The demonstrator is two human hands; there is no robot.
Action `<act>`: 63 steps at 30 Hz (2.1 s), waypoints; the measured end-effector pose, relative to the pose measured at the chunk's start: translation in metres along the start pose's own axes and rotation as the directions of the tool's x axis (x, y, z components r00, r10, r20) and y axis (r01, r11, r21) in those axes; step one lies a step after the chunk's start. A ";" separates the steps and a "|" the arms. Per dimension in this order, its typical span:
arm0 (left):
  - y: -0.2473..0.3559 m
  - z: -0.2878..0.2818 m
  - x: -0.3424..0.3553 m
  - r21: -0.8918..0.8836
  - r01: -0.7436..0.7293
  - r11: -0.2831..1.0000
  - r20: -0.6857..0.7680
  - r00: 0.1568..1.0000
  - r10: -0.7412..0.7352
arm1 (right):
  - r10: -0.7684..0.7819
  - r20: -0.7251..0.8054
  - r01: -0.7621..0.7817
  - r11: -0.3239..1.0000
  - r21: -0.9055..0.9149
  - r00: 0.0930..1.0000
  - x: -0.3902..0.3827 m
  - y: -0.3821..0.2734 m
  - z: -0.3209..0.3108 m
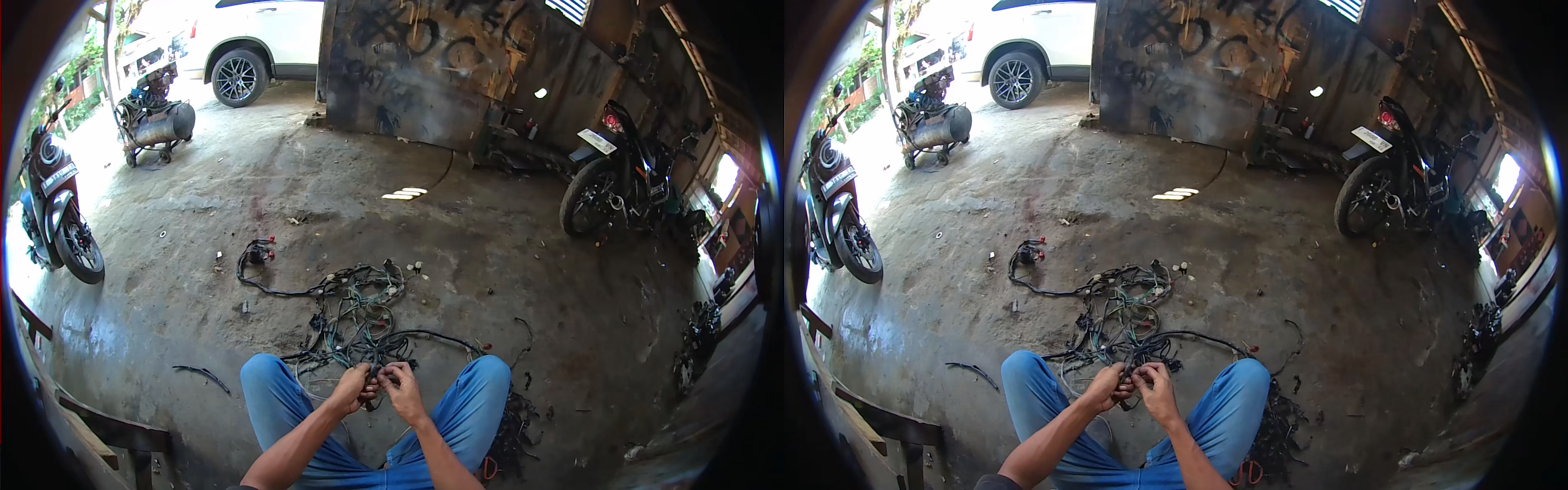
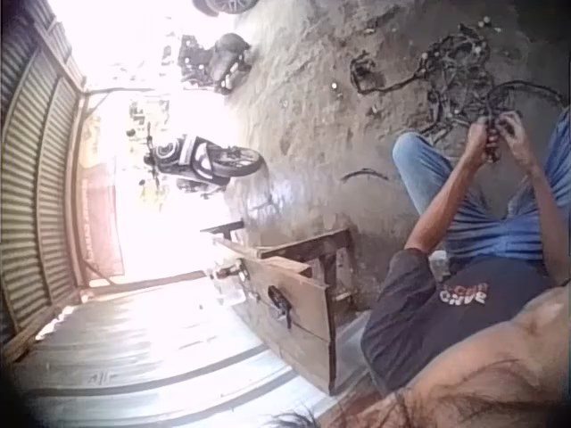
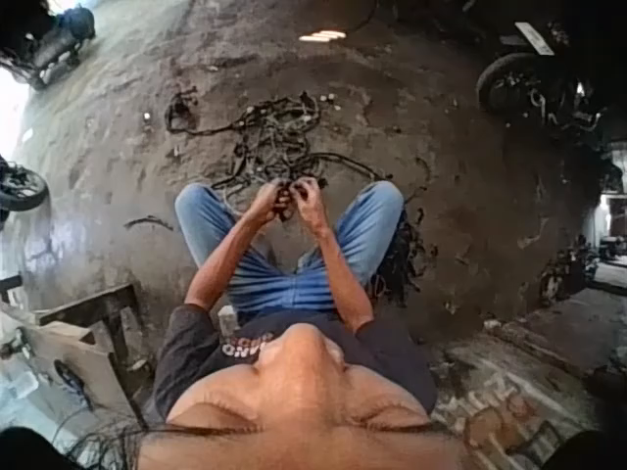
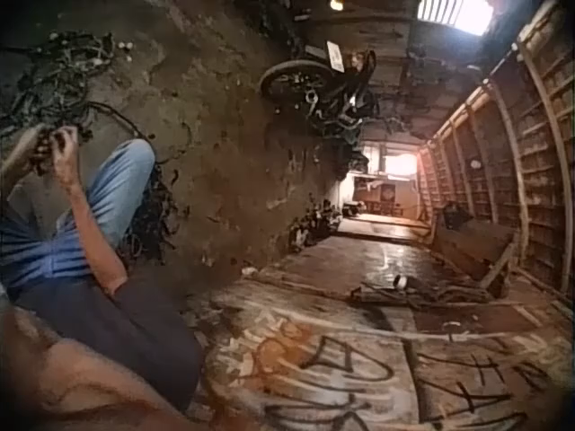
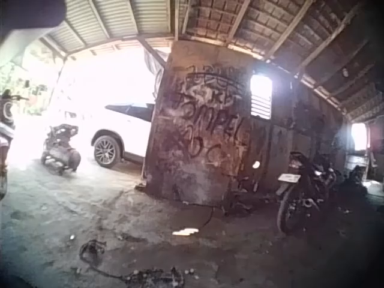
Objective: Repairing and cutting a motorcycle wiring harness using scissors.
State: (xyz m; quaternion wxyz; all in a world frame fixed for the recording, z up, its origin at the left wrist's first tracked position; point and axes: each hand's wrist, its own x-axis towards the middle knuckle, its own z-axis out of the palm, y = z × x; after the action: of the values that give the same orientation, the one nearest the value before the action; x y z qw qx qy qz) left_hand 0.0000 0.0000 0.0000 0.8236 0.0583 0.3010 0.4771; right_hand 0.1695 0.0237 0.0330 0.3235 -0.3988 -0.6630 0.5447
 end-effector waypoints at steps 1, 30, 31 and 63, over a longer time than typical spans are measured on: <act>0.008 0.031 -0.012 -0.016 -0.034 0.999 -0.112 0.993 0.032 | 0.022 -0.083 -0.025 0.999 -0.037 0.996 0.000 -0.007 0.002; 0.014 0.060 -0.014 0.684 -0.337 0.646 -0.129 0.816 0.563 | 0.245 0.061 -0.252 0.944 0.211 0.968 0.056 -0.073 -0.057; 0.022 0.063 -0.014 0.663 -0.353 0.661 -0.140 0.809 0.571 | 0.256 0.056 -0.262 0.941 0.213 0.965 0.054 -0.069 -0.053; 0.010 0.061 -0.020 0.329 -0.035 0.944 -0.378 0.911 0.165 | 0.296 -0.330 -0.069 0.828 0.557 0.896 0.002 -0.010 0.018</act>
State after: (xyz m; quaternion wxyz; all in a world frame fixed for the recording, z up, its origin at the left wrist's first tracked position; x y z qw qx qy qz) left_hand 0.0189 0.0007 0.0619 0.6987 0.1060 0.5318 0.4667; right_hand 0.1506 0.0164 0.0393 0.4954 -0.4598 -0.3628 0.6415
